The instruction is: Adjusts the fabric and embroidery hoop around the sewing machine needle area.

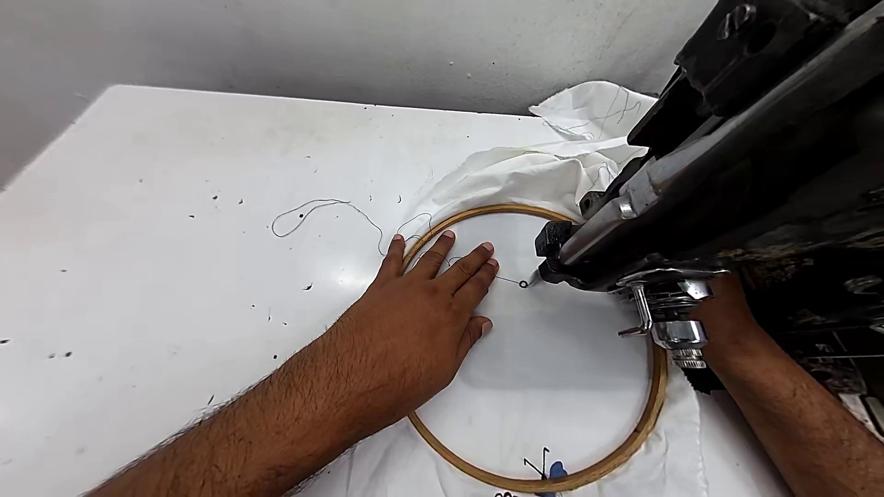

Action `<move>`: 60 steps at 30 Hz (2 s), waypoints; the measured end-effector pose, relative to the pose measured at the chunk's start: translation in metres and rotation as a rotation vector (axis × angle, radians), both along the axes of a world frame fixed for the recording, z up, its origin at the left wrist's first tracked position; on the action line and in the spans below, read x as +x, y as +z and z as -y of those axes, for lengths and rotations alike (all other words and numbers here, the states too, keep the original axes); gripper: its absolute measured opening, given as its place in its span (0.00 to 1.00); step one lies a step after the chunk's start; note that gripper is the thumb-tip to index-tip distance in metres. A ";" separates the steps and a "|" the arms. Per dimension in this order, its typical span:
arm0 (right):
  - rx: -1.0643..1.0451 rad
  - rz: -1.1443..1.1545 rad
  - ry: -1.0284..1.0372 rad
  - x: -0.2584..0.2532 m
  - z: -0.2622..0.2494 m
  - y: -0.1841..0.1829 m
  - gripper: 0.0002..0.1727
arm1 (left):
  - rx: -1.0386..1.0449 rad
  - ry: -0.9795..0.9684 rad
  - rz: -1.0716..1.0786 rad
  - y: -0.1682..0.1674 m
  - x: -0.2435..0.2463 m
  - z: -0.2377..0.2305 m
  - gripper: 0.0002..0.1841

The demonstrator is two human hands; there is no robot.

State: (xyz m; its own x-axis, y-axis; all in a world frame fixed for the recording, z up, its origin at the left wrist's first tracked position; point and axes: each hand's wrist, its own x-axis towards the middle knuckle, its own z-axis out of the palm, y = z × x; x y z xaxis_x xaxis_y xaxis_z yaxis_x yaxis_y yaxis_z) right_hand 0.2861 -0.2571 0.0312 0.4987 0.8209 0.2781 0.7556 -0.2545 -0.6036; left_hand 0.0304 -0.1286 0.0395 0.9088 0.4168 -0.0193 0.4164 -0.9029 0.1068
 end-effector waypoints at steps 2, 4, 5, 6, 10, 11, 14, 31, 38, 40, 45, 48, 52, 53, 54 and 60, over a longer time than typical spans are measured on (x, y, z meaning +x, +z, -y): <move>-0.001 0.006 -0.001 0.001 0.000 0.000 0.15 | 0.000 0.001 0.005 -0.001 0.001 0.000 0.32; 0.011 0.058 0.011 0.003 -0.001 0.000 0.16 | 0.001 -0.002 0.010 -0.002 0.003 0.000 0.33; 0.029 0.084 0.025 0.004 -0.002 0.000 0.16 | 0.001 -0.004 0.011 -0.003 0.003 0.000 0.33; 0.040 0.115 0.038 0.006 -0.003 0.000 0.17 | 0.000 -0.007 0.010 -0.004 0.004 0.001 0.33; 0.066 0.131 0.036 0.005 -0.004 0.003 0.17 | -0.009 -0.017 -0.001 -0.002 0.003 0.003 0.33; 0.083 0.135 0.046 0.005 -0.004 0.002 0.17 | -0.012 -0.016 -0.011 -0.001 0.003 0.004 0.33; 0.061 0.092 0.024 0.001 -0.003 0.002 0.16 | -0.008 -0.008 -0.027 0.002 0.000 0.004 0.33; 0.076 0.101 0.044 0.003 -0.003 0.006 0.18 | -0.008 -0.026 -0.004 -0.001 0.003 0.002 0.33; -0.035 0.050 -0.018 -0.004 0.002 0.004 0.13 | -0.022 0.003 -0.037 0.003 -0.001 0.001 0.33; -0.056 0.068 -0.031 -0.005 -0.001 0.006 0.12 | -0.024 0.007 -0.019 0.002 0.000 0.000 0.32; 0.041 -0.003 0.014 0.002 -0.002 0.001 0.15 | -0.010 -0.005 -0.004 -0.003 0.003 -0.001 0.33; 0.057 0.074 0.045 0.007 -0.003 0.001 0.17 | -0.006 -0.023 0.006 -0.004 0.004 0.000 0.33; 0.046 0.094 0.024 0.002 -0.003 0.005 0.17 | 0.006 -0.028 -0.013 -0.001 0.002 0.003 0.33; 0.033 0.067 0.012 0.001 -0.002 0.005 0.16 | 0.002 -0.024 -0.026 0.001 0.001 0.003 0.32; 0.025 0.040 0.006 0.001 -0.002 0.004 0.16 | 0.000 -0.021 -0.032 0.002 0.000 0.004 0.32; 0.003 0.030 -0.024 -0.011 -0.005 0.010 0.13 | -0.016 0.005 -0.043 0.003 -0.001 0.001 0.33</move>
State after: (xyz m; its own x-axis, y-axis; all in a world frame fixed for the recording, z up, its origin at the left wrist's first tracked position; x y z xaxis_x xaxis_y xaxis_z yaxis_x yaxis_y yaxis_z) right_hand 0.2748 -0.2518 0.0411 0.5099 0.8077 0.2960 0.7672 -0.2713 -0.5812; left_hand 0.0299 -0.1293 0.0428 0.9049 0.4207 -0.0651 0.4254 -0.8991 0.1028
